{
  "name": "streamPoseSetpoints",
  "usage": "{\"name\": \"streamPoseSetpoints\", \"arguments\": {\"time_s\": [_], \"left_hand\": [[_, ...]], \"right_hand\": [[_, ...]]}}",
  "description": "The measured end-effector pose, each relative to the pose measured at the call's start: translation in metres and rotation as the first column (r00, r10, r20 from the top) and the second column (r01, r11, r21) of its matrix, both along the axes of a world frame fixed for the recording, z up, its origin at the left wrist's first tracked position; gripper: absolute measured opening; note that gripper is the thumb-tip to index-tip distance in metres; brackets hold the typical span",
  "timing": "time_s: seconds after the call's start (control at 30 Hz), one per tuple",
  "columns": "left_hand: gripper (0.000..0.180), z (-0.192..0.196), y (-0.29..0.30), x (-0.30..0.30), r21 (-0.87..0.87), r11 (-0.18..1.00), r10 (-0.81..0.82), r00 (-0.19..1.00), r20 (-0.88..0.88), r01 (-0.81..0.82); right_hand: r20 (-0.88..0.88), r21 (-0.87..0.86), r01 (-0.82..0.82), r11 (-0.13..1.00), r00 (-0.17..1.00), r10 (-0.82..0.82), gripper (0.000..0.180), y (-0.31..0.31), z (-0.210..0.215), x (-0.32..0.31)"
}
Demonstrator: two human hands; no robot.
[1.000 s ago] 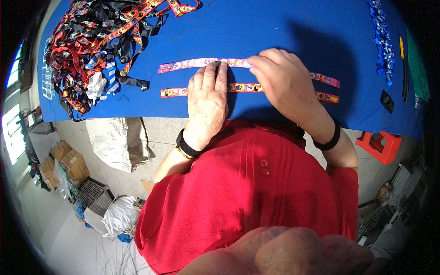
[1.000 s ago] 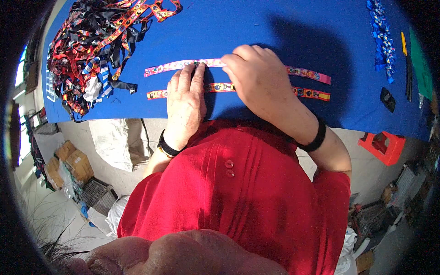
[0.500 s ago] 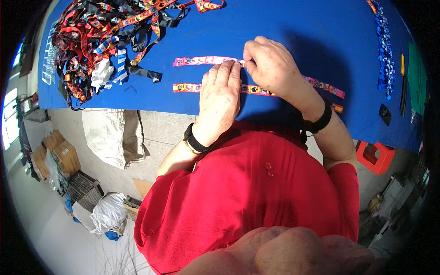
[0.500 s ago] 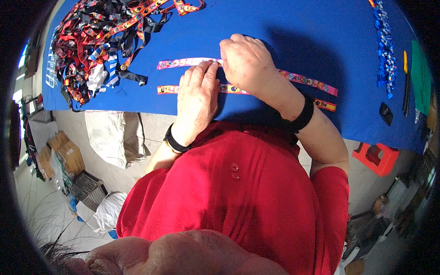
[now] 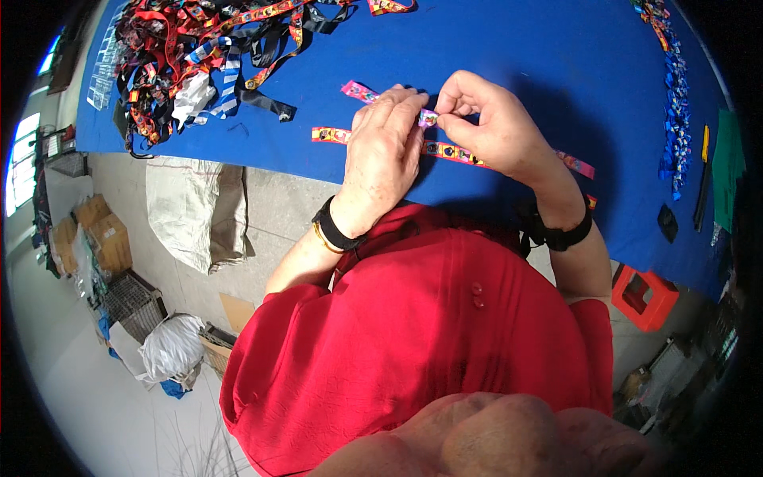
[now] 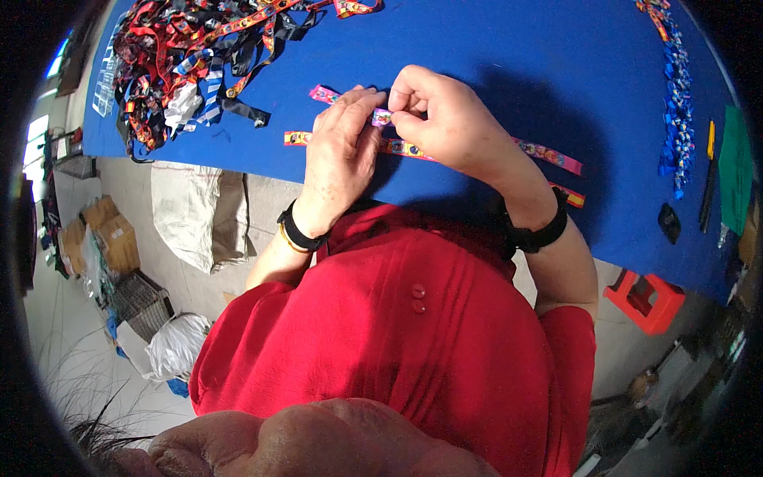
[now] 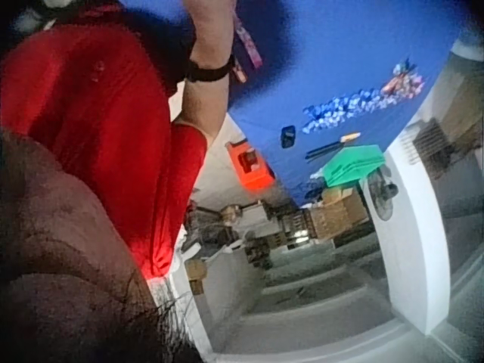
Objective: Fold and arrange colorful printed fabric ribbons on a workstation table.
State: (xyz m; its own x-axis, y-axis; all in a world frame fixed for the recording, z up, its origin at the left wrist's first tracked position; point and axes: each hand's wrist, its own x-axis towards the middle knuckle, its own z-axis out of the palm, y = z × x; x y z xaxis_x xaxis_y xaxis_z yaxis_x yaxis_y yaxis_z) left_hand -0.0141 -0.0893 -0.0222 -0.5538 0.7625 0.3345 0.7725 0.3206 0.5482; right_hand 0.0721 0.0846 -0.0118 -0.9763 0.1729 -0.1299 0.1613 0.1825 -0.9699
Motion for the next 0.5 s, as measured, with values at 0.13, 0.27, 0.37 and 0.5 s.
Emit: {"name": "streamPoseSetpoints", "arguments": {"time_s": [0.13,0.27,0.37,0.5], "left_hand": [[0.026,0.008,-0.001,0.004,0.029,0.997,0.051,0.936,0.348,-0.065],[0.015,0.012,0.005,0.005,0.100,0.963,0.092,0.654,0.751,-0.251],[0.015,0.019,0.006,0.000,0.169,0.971,-0.025,0.632,0.774,-0.169],[0.018,0.032,0.009,-0.011,0.197,0.976,-0.120,0.533,0.837,-0.089]], "right_hand": [[-0.111,-0.039,0.028,0.999,0.993,-0.032,0.007,-0.002,0.010,0.002],[-0.102,-0.093,0.060,0.994,0.992,-0.070,0.011,-0.001,0.009,0.002],[-0.112,-0.096,0.071,0.993,0.990,-0.081,0.011,0.000,0.015,0.002],[-0.133,-0.038,0.093,0.995,0.986,-0.097,0.012,0.003,0.027,0.002]]}}
